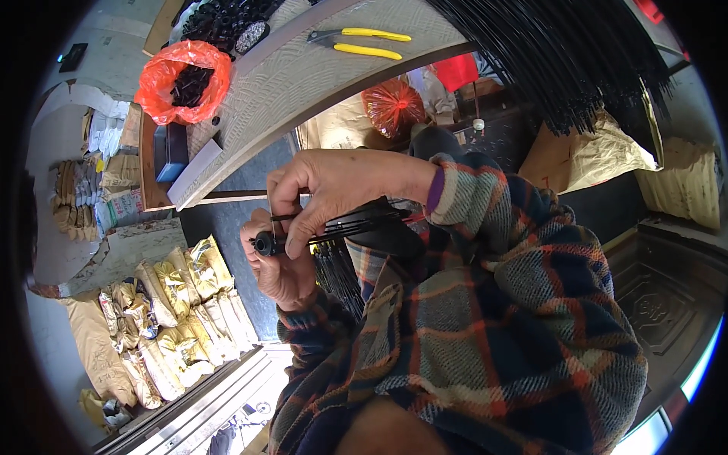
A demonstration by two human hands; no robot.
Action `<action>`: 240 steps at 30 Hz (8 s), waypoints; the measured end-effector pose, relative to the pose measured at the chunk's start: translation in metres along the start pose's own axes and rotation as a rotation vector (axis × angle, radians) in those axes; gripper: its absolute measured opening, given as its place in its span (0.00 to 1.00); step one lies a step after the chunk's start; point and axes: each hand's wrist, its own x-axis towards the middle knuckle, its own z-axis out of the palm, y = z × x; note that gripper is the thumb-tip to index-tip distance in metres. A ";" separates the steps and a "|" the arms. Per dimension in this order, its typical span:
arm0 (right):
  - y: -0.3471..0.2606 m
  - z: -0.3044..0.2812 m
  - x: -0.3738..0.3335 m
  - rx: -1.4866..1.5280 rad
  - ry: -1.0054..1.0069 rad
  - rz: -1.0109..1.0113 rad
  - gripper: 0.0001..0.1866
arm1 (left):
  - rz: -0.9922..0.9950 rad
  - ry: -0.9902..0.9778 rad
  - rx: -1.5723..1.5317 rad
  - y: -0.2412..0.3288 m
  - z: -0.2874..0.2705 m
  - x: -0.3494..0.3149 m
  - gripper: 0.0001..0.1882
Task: The person is assembling industrial brushes by inserting bundles of bristles into housing components and trimming them with nippers.
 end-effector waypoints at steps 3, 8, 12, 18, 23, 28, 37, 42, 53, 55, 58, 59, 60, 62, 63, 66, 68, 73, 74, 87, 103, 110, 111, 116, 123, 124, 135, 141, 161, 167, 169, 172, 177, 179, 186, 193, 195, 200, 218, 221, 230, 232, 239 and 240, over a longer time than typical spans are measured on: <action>0.002 0.012 -0.006 -0.163 0.223 -0.118 0.14 | 0.052 -0.056 -0.036 -0.003 -0.004 0.002 0.18; 0.013 0.067 -0.017 -0.781 0.703 -0.318 0.18 | 0.073 0.084 -0.019 -0.006 -0.008 -0.009 0.15; 0.020 0.066 -0.016 -0.825 0.730 -0.427 0.20 | 0.130 0.112 0.008 -0.010 -0.004 -0.012 0.14; 0.022 0.055 -0.014 -0.579 0.686 -0.230 0.16 | 0.070 0.384 0.043 -0.015 0.011 -0.013 0.15; 0.035 0.063 -0.008 -0.547 0.673 0.016 0.24 | 0.017 0.457 0.456 -0.029 0.008 -0.022 0.18; 0.036 0.068 -0.020 -0.580 0.590 -0.235 0.24 | 0.052 0.317 0.409 -0.008 -0.001 -0.032 0.21; 0.048 0.062 -0.029 -0.710 0.571 -0.325 0.14 | 0.293 0.124 0.649 0.001 -0.006 -0.022 0.19; 0.049 0.056 -0.030 -0.622 0.536 -0.383 0.15 | 0.298 0.076 0.728 0.002 -0.004 -0.021 0.15; 0.042 0.040 -0.038 -0.479 0.340 -0.282 0.14 | 0.280 -0.161 0.662 0.003 -0.010 0.004 0.15; 0.035 0.024 -0.037 -0.353 0.206 -0.151 0.13 | 0.299 -0.181 0.641 -0.001 -0.011 0.008 0.15; 0.023 -0.026 -0.031 -0.594 0.351 -0.019 0.11 | 0.271 -0.123 0.481 -0.008 -0.005 0.003 0.19; 0.029 -0.056 -0.030 -0.780 0.527 0.046 0.11 | 0.217 -0.062 0.313 -0.011 0.000 0.000 0.22; 0.032 -0.086 -0.028 -1.210 0.674 0.050 0.12 | 0.190 -0.088 0.266 -0.011 0.004 -0.003 0.25; 0.039 -0.118 -0.021 -1.729 0.833 0.131 0.17 | 0.172 -0.084 0.289 -0.014 0.004 -0.004 0.27; 0.048 -0.130 -0.024 -1.741 0.835 0.122 0.17 | 0.148 -0.077 0.316 -0.014 0.006 -0.003 0.28; 0.062 -0.143 -0.019 -1.893 0.727 0.216 0.20 | 0.043 0.012 0.281 -0.012 0.007 -0.003 0.34; 0.062 -0.150 -0.014 -1.920 0.697 0.213 0.19 | -0.017 -0.032 0.273 -0.009 -0.002 -0.003 0.35; 0.032 -0.129 -0.029 -0.951 0.933 0.291 0.14 | 0.104 -0.095 0.248 -0.013 -0.013 -0.001 0.29; 0.015 -0.107 -0.039 -0.568 0.935 0.269 0.13 | 0.094 -0.096 0.226 -0.015 -0.011 0.000 0.29; -0.050 -0.014 -0.046 -2.351 0.214 -0.333 0.23 | 0.011 0.319 0.829 -0.016 0.018 0.001 0.41; 0.003 0.043 -0.065 -1.749 0.569 -0.061 0.11 | 0.068 0.399 0.729 -0.021 0.020 -0.004 0.39; -0.019 0.010 -0.057 -2.040 0.430 -0.283 0.12 | 0.044 0.301 0.635 -0.017 0.019 -0.007 0.38; -0.019 0.012 -0.057 -2.039 0.424 -0.294 0.12 | 0.059 0.306 0.619 -0.018 0.018 -0.008 0.37; 0.011 0.030 -0.064 -1.917 0.595 -0.220 0.13 | 0.033 0.297 0.656 -0.017 0.021 -0.010 0.38; -0.006 0.030 -0.069 -1.635 0.352 -0.106 0.07 | 0.033 0.279 0.564 -0.016 0.016 -0.011 0.36; -0.018 0.023 -0.069 -1.627 0.349 -0.096 0.07 | 0.041 0.234 0.553 -0.016 0.013 -0.011 0.37; -0.073 -0.027 -0.087 0.608 -0.317 0.964 0.31 | 0.107 -0.565 0.523 -0.004 -0.006 -0.007 0.31; -0.086 0.002 -0.088 -1.450 -0.186 0.123 0.27 | 0.121 -0.375 0.528 -0.011 -0.002 -0.013 0.31; -0.053 -0.011 -0.080 -1.495 0.012 0.008 0.20 | 0.053 -0.168 0.609 -0.021 -0.002 -0.011 0.30; -0.008 0.006 -0.093 -1.271 0.236 -0.024 0.16 | 0.094 -0.008 0.618 -0.021 0.010 -0.013 0.35; -0.004 0.002 -0.095 -1.272 0.270 -0.056 0.15 | 0.098 0.051 0.717 -0.028 0.013 -0.010 0.41; -0.043 -0.012 -0.082 -1.327 0.102 -0.045 0.11 | 0.140 0.090 0.777 -0.024 0.012 -0.002 0.42; -0.052 -0.029 -0.093 0.095 -0.210 0.762 0.06 | 0.130 -0.178 0.552 -0.028 0.002 0.012 0.33; -0.028 -0.018 -0.106 0.406 -0.176 0.812 0.11 | -0.073 -0.094 0.650 -0.023 0.014 0.018 0.46; 0.019 0.049 -0.097 1.020 -0.020 0.438 0.23 | -0.092 -0.143 0.447 -0.026 -0.005 0.025 0.41; 0.023 0.066 -0.075 0.970 0.229 0.413 0.24 | 0.030 0.117 0.516 -0.034 -0.011 0.029 0.34; 0.023 0.049 -0.059 0.626 0.461 0.288 0.21 | 0.024 0.223 0.433 -0.043 -0.017 0.026 0.36; 0.034 -0.053 0.015 0.003 1.119 0.200 0.10 | 0.060 0.268 0.414 -0.049 -0.019 0.022 0.33; 0.116 -0.230 0.221 -1.604 0.528 0.554 0.13 | 0.031 0.229 0.299 -0.026 -0.045 0.019 0.33; 0.122 -0.237 0.222 -1.548 0.566 0.522 0.14 | 0.000 0.236 0.277 -0.027 -0.048 0.021 0.33; 0.106 -0.235 0.224 -1.351 0.810 0.439 0.16 | -0.006 0.224 0.259 -0.021 -0.043 0.016 0.35; 0.096 -0.230 0.224 -1.359 0.767 0.461 0.15 | -0.030 0.250 0.286 -0.016 -0.039 0.012 0.37; 0.040 -0.154 0.157 -0.485 0.695 0.153 0.07 | 0.015 0.261 0.297 -0.012 -0.027 0.001 0.40; 0.026 -0.123 0.135 -0.289 0.711 0.146 0.07 | 0.031 0.264 0.297 -0.013 -0.027 0.001 0.40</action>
